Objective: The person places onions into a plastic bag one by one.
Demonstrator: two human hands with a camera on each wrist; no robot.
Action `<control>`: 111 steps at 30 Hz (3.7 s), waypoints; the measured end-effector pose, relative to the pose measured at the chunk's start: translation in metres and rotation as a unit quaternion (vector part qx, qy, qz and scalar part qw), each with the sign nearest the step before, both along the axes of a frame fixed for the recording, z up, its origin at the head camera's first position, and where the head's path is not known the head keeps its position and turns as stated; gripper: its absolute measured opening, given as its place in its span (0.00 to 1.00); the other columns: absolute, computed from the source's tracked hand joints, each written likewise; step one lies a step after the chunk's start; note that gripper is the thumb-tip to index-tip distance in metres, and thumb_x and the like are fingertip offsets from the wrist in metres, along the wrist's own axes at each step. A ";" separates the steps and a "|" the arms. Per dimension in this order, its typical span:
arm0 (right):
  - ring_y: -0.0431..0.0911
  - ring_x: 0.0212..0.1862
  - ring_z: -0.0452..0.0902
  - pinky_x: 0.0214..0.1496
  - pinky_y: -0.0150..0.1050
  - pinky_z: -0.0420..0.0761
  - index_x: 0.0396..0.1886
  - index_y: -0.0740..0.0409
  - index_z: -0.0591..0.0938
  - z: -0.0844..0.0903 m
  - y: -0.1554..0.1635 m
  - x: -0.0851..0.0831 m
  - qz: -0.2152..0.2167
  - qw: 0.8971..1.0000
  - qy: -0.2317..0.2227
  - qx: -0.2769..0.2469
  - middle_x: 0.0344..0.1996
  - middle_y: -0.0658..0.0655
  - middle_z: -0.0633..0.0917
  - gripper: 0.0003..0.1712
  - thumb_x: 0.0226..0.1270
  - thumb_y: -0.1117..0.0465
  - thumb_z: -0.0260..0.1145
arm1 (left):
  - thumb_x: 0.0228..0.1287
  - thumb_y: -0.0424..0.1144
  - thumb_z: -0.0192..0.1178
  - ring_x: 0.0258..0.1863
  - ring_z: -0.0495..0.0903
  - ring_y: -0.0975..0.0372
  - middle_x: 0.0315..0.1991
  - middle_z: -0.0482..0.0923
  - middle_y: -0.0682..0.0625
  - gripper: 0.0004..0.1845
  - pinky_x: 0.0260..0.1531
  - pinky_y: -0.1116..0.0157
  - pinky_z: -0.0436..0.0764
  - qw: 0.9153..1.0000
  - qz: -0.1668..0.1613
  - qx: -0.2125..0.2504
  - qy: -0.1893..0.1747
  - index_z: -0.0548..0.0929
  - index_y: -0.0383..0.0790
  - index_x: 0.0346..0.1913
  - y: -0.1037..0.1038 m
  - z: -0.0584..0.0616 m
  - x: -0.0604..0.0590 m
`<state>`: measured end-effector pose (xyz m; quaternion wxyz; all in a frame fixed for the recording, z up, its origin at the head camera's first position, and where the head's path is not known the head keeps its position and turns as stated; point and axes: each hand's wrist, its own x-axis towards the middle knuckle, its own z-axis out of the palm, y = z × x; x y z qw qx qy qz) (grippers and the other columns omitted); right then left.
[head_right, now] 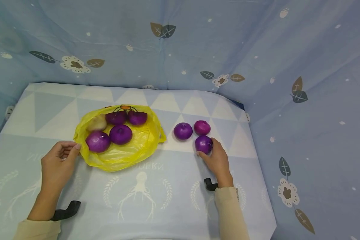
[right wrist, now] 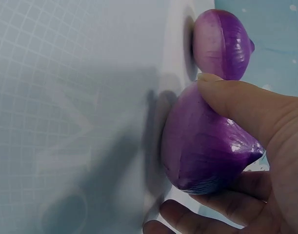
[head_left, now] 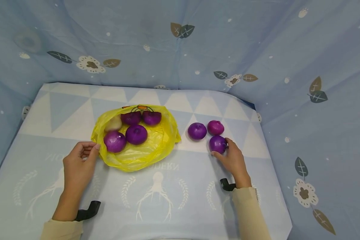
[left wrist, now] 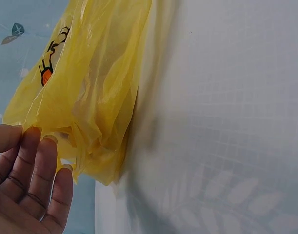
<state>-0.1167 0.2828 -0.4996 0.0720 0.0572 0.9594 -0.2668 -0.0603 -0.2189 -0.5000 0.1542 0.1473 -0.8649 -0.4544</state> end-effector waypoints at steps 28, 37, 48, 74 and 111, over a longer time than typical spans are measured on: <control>0.65 0.69 0.72 0.71 0.61 0.70 0.76 0.69 0.66 -0.005 -0.001 0.001 -0.003 1.000 0.025 0.002 0.68 0.72 0.75 0.51 0.65 0.46 0.78 | 0.75 0.41 0.66 0.36 0.75 0.70 0.43 0.85 0.43 0.14 0.36 0.80 0.71 1.000 0.000 -0.001 -0.005 0.83 0.33 0.52 0.003 0.000 0.000; 0.65 0.69 0.72 0.71 0.60 0.71 0.76 0.69 0.66 -0.005 -0.002 0.003 -0.012 1.000 0.019 0.005 0.68 0.72 0.75 0.52 0.64 0.45 0.78 | 0.75 0.41 0.66 0.36 0.75 0.70 0.43 0.86 0.43 0.14 0.36 0.80 0.71 1.000 -0.002 -0.003 0.004 0.83 0.33 0.52 0.002 0.000 -0.001; 0.65 0.68 0.73 0.70 0.60 0.71 0.76 0.70 0.65 -0.004 -0.002 0.009 -0.018 1.000 0.013 0.008 0.68 0.73 0.75 0.52 0.64 0.45 0.78 | 0.75 0.40 0.66 0.36 0.75 0.70 0.43 0.86 0.42 0.13 0.37 0.80 0.71 1.000 -0.002 -0.002 0.007 0.83 0.32 0.51 0.004 0.000 0.000; 0.63 0.62 0.79 0.62 0.59 0.79 0.74 0.67 0.69 0.023 -0.025 0.026 0.036 0.994 0.099 -0.030 0.65 0.69 0.78 0.50 0.61 0.47 0.82 | 0.75 0.40 0.66 0.36 0.76 0.70 0.43 0.86 0.43 0.13 0.37 0.80 0.72 1.000 -0.005 0.001 0.005 0.84 0.33 0.51 0.002 0.002 0.000; 0.49 0.72 0.69 0.74 0.37 0.67 0.78 0.60 0.65 0.041 -0.225 -0.002 0.389 0.915 0.101 -0.038 0.71 0.57 0.73 0.51 0.67 0.39 0.75 | 0.75 0.42 0.65 0.37 0.76 0.69 0.43 0.86 0.44 0.14 0.37 0.79 0.72 1.000 -0.003 -0.005 -0.015 0.83 0.34 0.52 0.002 0.005 0.002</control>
